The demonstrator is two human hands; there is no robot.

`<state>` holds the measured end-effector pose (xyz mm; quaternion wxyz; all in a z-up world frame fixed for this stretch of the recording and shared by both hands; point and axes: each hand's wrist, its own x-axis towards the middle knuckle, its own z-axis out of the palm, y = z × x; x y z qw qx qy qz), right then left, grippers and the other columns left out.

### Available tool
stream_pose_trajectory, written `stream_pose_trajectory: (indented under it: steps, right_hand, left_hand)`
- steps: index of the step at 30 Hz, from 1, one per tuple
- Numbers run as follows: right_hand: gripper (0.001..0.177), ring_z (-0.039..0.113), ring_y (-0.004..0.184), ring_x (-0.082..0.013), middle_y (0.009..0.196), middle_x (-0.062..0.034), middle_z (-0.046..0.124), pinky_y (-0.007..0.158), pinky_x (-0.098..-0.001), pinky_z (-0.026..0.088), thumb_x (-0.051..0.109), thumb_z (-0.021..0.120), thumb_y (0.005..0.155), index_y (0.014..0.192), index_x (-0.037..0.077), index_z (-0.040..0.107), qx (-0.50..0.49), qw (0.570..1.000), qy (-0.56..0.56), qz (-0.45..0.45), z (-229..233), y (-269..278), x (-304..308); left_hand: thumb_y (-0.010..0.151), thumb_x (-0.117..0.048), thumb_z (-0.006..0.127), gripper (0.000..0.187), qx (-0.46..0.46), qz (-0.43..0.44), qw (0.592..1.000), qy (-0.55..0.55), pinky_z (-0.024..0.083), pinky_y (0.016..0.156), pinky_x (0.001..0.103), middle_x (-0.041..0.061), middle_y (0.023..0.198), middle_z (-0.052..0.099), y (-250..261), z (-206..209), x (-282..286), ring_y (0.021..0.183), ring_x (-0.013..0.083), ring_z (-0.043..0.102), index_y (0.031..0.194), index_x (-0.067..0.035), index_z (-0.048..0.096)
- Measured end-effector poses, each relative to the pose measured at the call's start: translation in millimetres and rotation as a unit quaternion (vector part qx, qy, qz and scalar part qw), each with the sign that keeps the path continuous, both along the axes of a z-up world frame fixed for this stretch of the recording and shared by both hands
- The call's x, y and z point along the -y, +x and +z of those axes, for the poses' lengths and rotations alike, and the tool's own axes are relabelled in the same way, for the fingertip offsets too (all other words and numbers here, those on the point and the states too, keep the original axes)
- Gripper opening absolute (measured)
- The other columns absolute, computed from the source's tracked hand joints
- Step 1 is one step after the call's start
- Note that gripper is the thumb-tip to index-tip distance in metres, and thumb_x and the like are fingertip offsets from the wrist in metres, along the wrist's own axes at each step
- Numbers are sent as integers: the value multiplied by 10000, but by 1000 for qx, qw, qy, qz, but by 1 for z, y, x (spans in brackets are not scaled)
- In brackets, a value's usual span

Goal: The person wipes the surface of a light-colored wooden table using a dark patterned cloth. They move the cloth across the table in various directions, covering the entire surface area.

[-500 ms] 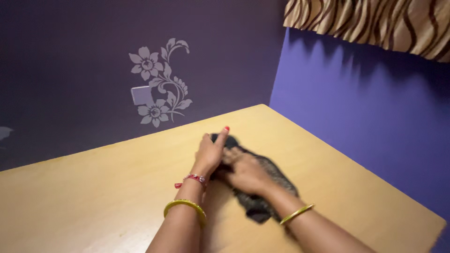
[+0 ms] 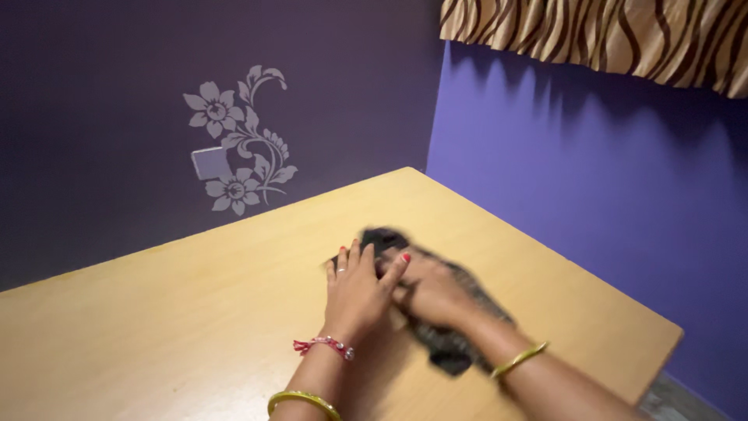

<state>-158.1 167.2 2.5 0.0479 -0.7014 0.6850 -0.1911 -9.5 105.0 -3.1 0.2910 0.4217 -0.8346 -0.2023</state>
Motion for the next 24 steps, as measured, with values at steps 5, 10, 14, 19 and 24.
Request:
stream_pose_trajectory:
  steps: [5, 10, 14, 19, 24]
  right_hand:
    - [677, 274, 1530, -288, 1639, -60, 342, 1210, -457, 254, 586, 540, 920, 1518, 274, 478, -83, 984, -6, -157, -12, -123, 0]
    - [694, 234, 1542, -275, 1672, 14, 278, 1246, -457, 202, 626, 502, 923, 1540, 319, 423, -52, 937, 62, -340, -7, -198, -33]
    - [703, 265, 1526, -302, 1648, -58, 317, 1228, -435, 234, 595, 535, 929, 1513, 213, 454, -76, 951, 3, -300, -16, -183, -55]
    - [636, 358, 1480, -332, 1582, -125, 429, 1201, -439, 279, 469, 641, 900, 1435, 135, 559, -70, 990, -66, -102, -28, -80, -103]
    - [548, 291, 1536, -375, 1633, -135, 410, 1194, -506, 210, 443, 662, 972, 1417, 132, 583, -50, 997, 3, 66, -15, 27, -171]
  left_hand:
    - [953, -717, 364, 895, 113, -50, 992, 34, 48, 1246, 523, 203, 1655, 221, -8, -10, -27, 1564, 356, 127, 1541, -42, 340]
    - [953, -711, 355, 884, 144, -64, 987, 20, 36, 1246, 519, 183, 1658, 209, -11, -5, -39, 1561, 327, 121, 1541, -51, 328]
    - [964, -699, 360, 866, 148, -71, 986, 13, 40, 1242, 531, 202, 1649, 218, -16, 0, -40, 1552, 346, 135, 1526, -40, 352]
    - [978, -669, 358, 779, 84, -63, 993, 57, 79, 1270, 536, 185, 1576, 387, -18, 5, -39, 1544, 331, 246, 1430, -47, 485]
    - [957, -660, 355, 755, 0, -63, 993, 103, 115, 1288, 520, 121, 1494, 554, -13, 3, -35, 1531, 301, 327, 1404, -82, 544]
